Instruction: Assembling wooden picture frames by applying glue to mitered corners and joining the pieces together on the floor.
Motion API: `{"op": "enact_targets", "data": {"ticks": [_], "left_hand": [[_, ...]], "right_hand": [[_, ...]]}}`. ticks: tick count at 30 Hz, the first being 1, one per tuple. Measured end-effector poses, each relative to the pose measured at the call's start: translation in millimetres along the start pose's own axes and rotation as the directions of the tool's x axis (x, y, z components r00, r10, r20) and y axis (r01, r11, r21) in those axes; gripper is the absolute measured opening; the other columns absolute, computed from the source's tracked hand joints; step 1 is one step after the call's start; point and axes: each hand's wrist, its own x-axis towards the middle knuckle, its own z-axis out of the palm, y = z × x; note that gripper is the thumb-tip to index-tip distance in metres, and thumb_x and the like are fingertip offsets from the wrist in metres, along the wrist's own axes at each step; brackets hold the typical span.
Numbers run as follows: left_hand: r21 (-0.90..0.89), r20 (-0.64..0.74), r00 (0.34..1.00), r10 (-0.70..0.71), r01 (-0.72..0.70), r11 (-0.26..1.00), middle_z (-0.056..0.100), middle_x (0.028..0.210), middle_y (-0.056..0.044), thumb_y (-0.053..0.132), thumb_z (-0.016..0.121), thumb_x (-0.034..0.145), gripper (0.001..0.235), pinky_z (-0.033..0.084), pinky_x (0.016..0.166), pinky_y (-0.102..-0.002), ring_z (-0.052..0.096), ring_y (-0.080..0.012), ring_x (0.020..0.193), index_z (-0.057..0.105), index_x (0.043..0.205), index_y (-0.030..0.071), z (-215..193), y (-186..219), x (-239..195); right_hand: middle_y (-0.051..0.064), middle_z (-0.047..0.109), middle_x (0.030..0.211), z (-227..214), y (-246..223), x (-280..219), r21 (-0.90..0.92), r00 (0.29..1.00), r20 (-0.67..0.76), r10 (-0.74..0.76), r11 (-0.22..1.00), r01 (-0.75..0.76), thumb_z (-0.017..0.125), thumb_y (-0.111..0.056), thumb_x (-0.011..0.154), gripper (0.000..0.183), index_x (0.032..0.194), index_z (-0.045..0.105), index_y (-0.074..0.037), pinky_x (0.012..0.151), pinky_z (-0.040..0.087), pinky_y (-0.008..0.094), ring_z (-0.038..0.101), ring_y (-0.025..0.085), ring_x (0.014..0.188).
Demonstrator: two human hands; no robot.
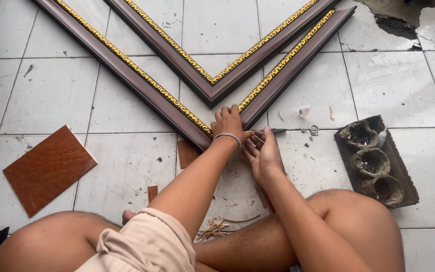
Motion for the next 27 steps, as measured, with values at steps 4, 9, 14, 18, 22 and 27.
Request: {"op": "enact_targets", "data": {"ticks": [4,9,14,18,22,27], "left_hand": [[-0.002,0.017,0.998,-0.066,0.066,0.998,0.042,0.116,-0.008,0.035,0.076,0.055,0.072,0.042,0.086,-0.042,0.039,-0.0305,0.112,0.043,0.115,0.011,12.1,-5.0,19.8],[-0.031,0.02,0.997,-0.069,0.07,0.997,0.045,0.109,-0.006,0.035,0.081,0.038,0.081,0.041,0.086,-0.034,0.039,-0.026,0.109,0.049,0.109,0.011,-10.0,-5.9,-2.7],[0.015,0.045,0.999,-0.028,0.028,1.0,0.046,0.11,-0.008,0.036,0.08,0.041,0.079,0.041,0.087,-0.037,0.04,-0.0276,0.109,0.052,0.109,0.008,-43.2,-5.0,-37.7],[0.005,0.069,0.994,0.08,-0.081,0.997,0.045,0.123,-0.012,0.049,0.07,0.058,0.081,0.023,0.103,-0.044,0.039,-0.0296,0.117,0.044,0.123,0.009,-76.6,-12.4,-79.6],[0.014,-0.532,0.846,0.022,-0.017,1.0,0.045,0.123,-0.009,0.048,0.068,0.064,0.066,0.02,0.102,-0.048,0.034,-0.0306,0.12,0.052,0.117,0.013,-85.0,-58.8,-104.1],[-0.992,0.123,0.811,-0.571,0.101,-0.071,0.024,0.13,-0.031,0.034,0.084,0.058,0.118,0.04,0.087,-0.058,0.03,-0.0485,0.12,-0.001,0.134,0.006,-96.8,-105.7,-114.9]], "right_hand": [[0.015,0.028,0.133,6.8,-8.3,-6.0,0.014,1.0,0.015,-0.014,1.0,0.014,0.047,-0.038,0.085,0.064,0.134,0.022,-0.006,0.102,0.031,0.048,0.037,0.036,0.123],[0.017,0.03,0.137,18.6,-20.9,-3.2,0.035,0.987,0.143,-0.067,0.997,0.063,0.065,-0.032,0.076,0.073,0.133,0.028,-0.005,0.099,0.031,0.049,0.03,0.037,0.127],[0.009,0.049,0.105,4.9,-6.1,34.1,0.214,0.973,0.231,0.002,0.976,-0.053,0.07,-0.02,0.073,0.049,0.114,0.047,-0.005,0.08,0.047,0.047,0.052,0.03,0.101],[0.002,0.043,0.096,7.8,-5.7,16.9,0.18,0.947,0.319,0.034,0.979,-0.096,0.068,-0.018,0.074,0.042,0.109,0.049,-0.006,0.059,0.047,0.035,0.051,0.025,0.095],[0.009,0.047,0.099,1.1,0.7,42.6,0.205,0.94,0.342,-0.014,0.977,-0.06,0.067,-0.009,0.072,0.046,0.112,0.044,-0.006,0.079,0.051,0.048,0.056,0.029,0.093],[0.011,0.044,0.102,-10.8,9.3,41.4,0.195,0.939,0.344,-0.016,0.979,-0.055,0.063,-0.003,0.07,0.05,0.115,0.041,-0.008,0.081,0.048,0.055,0.056,0.03,0.093]]}}
